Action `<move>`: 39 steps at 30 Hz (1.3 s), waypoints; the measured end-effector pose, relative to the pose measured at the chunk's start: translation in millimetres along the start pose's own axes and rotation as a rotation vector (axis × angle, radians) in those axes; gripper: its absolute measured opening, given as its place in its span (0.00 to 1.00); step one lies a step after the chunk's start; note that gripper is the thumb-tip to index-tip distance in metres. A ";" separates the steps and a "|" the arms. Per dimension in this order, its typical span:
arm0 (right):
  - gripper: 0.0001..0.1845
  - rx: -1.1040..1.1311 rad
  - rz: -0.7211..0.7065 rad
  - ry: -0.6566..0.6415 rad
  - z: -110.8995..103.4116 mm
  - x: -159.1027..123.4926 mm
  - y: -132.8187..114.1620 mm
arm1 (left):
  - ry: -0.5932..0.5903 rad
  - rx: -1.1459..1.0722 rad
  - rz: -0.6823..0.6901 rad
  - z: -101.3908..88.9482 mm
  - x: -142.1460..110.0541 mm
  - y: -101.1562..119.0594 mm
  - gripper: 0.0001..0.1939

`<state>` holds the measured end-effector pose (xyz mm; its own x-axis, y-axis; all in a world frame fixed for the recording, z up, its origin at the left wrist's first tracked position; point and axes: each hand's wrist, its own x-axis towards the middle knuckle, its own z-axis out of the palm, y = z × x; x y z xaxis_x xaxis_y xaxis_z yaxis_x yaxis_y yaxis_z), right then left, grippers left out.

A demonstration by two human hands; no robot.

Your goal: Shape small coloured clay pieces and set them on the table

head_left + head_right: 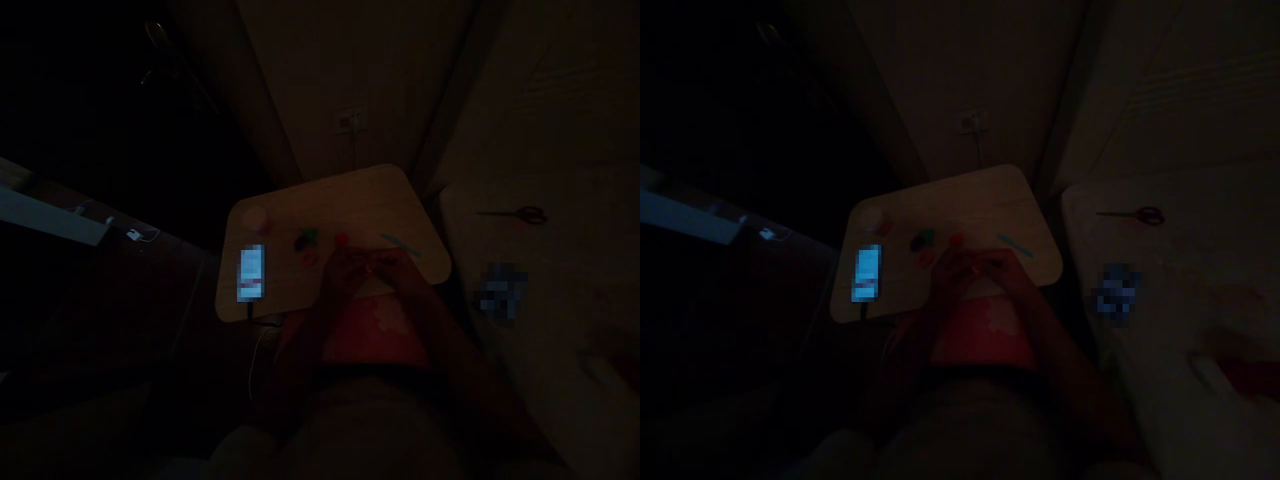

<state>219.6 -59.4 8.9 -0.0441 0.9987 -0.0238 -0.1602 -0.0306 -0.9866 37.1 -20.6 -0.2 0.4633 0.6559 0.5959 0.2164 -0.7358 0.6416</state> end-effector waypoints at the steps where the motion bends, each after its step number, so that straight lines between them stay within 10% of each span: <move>1: 0.16 0.007 0.000 0.014 1.4 -0.6 0.4 | -0.001 0.003 -0.010 -0.1 -0.1 0.3 0.12; 27: 0.18 -0.098 -0.053 -0.064 7.8 -0.1 2.6 | 0.067 0.048 -0.031 -3.1 -2.1 -0.7 0.13; 39: 0.20 -0.169 -0.205 0.263 1.8 2.9 11.2 | -0.224 0.370 -0.060 -15.9 -10.8 -0.7 0.15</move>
<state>216.0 -56.9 -1.9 0.2303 0.9602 0.1580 0.0262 0.1562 -0.9874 18.3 -24.4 0.6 0.6071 0.6765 0.4169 0.5231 -0.7352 0.4311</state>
